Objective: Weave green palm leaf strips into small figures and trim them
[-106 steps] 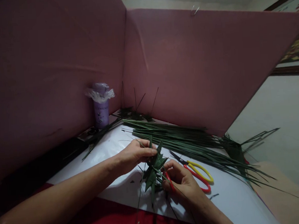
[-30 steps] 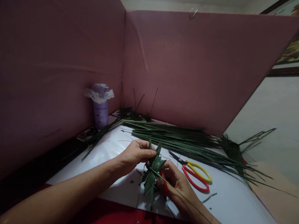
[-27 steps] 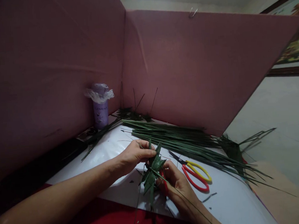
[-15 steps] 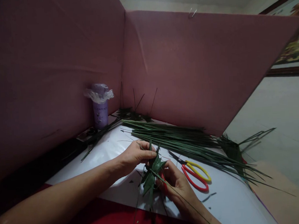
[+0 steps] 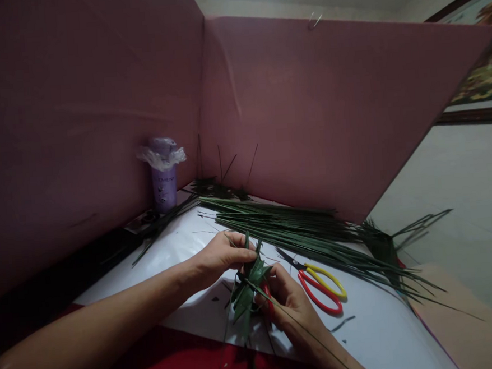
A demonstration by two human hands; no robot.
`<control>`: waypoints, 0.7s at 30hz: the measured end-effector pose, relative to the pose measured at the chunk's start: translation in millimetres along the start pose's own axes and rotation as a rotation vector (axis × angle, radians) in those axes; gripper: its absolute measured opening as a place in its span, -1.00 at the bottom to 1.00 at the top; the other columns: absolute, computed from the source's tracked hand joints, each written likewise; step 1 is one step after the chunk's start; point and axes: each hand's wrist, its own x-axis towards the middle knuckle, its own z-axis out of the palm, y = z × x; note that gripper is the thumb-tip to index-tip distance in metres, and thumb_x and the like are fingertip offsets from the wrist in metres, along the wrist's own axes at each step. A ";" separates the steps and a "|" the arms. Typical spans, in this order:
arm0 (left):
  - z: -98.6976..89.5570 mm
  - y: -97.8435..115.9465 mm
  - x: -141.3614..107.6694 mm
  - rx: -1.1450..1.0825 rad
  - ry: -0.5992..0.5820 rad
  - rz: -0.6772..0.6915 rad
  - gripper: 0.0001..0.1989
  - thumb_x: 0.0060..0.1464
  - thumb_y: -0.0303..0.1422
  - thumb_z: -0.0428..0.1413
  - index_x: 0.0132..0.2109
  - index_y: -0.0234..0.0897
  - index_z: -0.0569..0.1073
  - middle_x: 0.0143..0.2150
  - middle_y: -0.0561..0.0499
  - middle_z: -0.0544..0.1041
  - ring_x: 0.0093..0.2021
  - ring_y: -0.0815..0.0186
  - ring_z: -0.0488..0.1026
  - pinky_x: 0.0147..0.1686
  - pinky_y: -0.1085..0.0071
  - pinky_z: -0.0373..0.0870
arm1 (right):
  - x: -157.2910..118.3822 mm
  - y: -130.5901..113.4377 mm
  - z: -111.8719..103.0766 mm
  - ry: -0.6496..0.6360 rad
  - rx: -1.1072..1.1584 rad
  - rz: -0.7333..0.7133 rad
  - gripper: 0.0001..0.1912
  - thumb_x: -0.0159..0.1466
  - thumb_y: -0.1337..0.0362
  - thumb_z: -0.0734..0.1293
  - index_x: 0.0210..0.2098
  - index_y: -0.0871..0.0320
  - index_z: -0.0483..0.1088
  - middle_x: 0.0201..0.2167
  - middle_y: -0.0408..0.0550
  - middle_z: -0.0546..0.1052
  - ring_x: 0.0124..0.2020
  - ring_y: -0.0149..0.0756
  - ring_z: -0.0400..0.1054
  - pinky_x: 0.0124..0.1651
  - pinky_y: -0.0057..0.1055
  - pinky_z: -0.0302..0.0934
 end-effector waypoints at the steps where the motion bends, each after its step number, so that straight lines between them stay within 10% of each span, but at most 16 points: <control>1: 0.2 0.1 0.0 0.003 0.003 -0.001 -0.83 -0.32 -0.38 0.21 -0.54 -0.38 0.38 -0.67 0.09 0.36 -0.66 0.48 0.25 -0.59 0.51 0.15 | 0.1 0.0 0.0 -0.001 0.002 0.004 -0.64 0.11 0.10 0.35 -0.14 0.07 0.28 -0.24 -0.05 0.47 -0.28 -0.26 0.33 -0.32 -0.40 0.20; 21: -2.4 -0.7 -0.8 -0.008 -0.048 -0.006 -0.75 -0.32 -0.31 0.25 -0.47 -0.40 0.44 -0.62 0.07 0.38 -0.63 0.47 0.25 -0.55 0.49 0.15 | 3.4 2.8 -4.8 0.057 0.011 0.049 -0.65 0.03 0.07 0.41 -0.33 0.08 0.23 -0.54 -0.24 0.36 -0.64 -0.49 0.07 -0.63 -0.56 -0.05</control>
